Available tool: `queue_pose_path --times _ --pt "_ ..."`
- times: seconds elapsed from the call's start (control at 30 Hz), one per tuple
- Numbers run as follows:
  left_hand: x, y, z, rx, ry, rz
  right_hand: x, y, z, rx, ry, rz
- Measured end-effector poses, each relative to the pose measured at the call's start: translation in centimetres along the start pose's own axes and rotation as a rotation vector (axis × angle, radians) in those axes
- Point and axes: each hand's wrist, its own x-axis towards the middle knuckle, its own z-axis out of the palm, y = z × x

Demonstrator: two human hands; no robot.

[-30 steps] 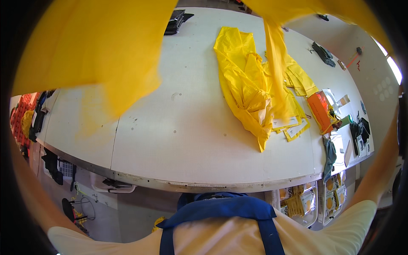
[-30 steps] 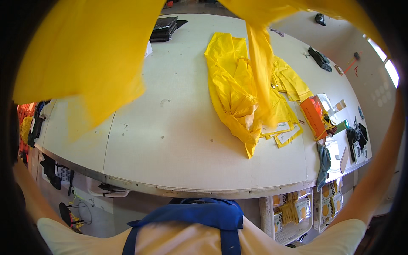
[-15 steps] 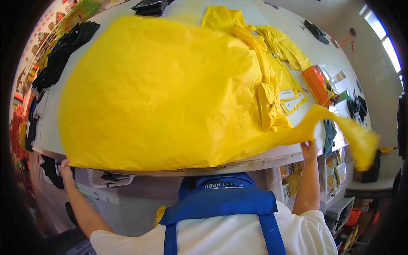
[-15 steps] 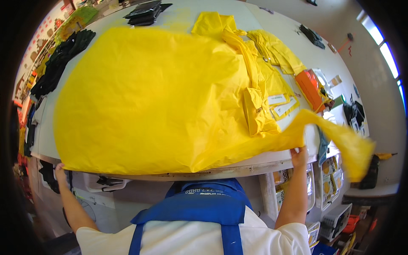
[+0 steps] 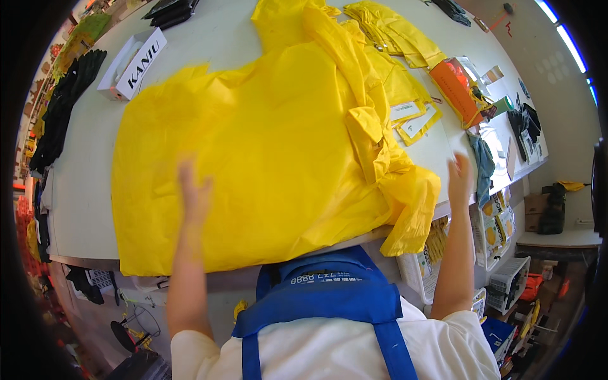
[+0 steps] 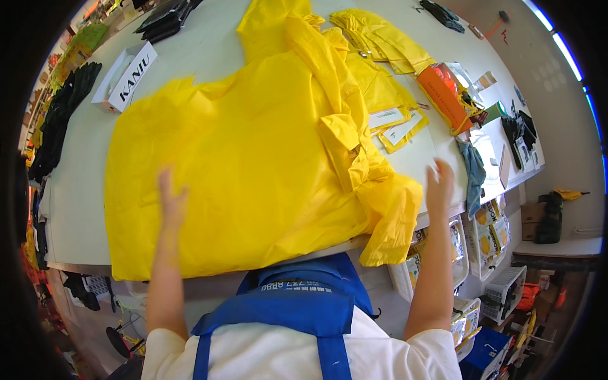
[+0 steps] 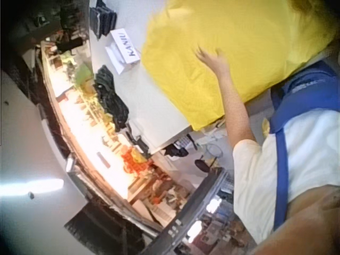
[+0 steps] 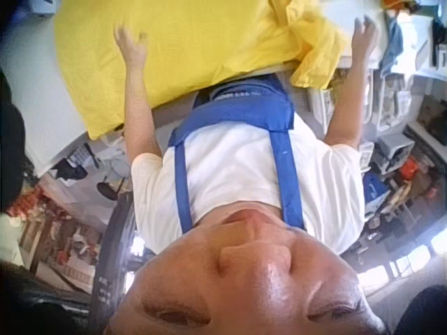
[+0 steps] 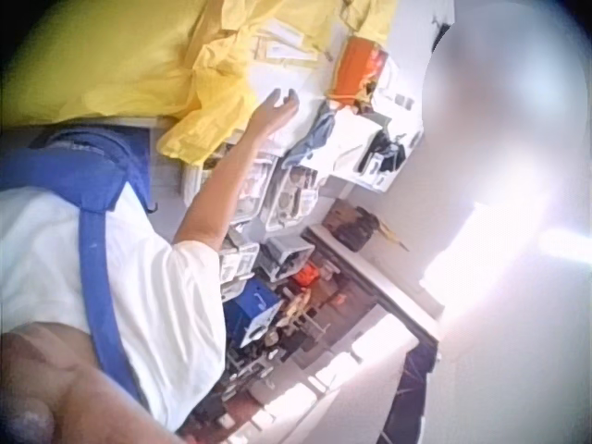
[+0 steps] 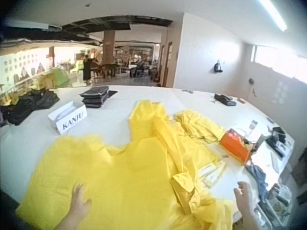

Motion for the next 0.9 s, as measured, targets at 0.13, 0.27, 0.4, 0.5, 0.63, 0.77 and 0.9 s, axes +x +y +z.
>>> queue_pose_path --times 0.13,0.27,0.4,0.5,0.63,0.77,0.9 --pt "4.3 19.3 9.3 -0.650 -0.426 0.060 7.5 -7.2 9.7 0.316 -0.296 0.138" --pt "8.4 28.5 15.2 -0.629 -0.357 -0.125 9.5 -10.3 14.1 0.220 -0.809 0.064" --pt "11.8 26.9 13.6 -0.910 -0.709 -0.369 7.7 -12.3 11.8 0.635 -1.148 -0.366" --pt "9.7 23.7 9.5 -1.193 -0.662 -0.517 12.9 -11.2 14.8 0.510 -0.840 0.123" --pt "6.4 21.0 5.6 -1.532 -0.389 -0.581 10.0 -11.6 21.9 0.061 -0.535 -0.132" --pt "3.9 18.9 4.1 -1.559 -0.319 -0.599 9.8 -15.1 23.3 -0.013 -0.816 -0.217" --pt "3.0 16.6 3.4 -1.528 -0.357 -0.639 16.2 -18.2 19.8 0.073 -0.723 -0.886"
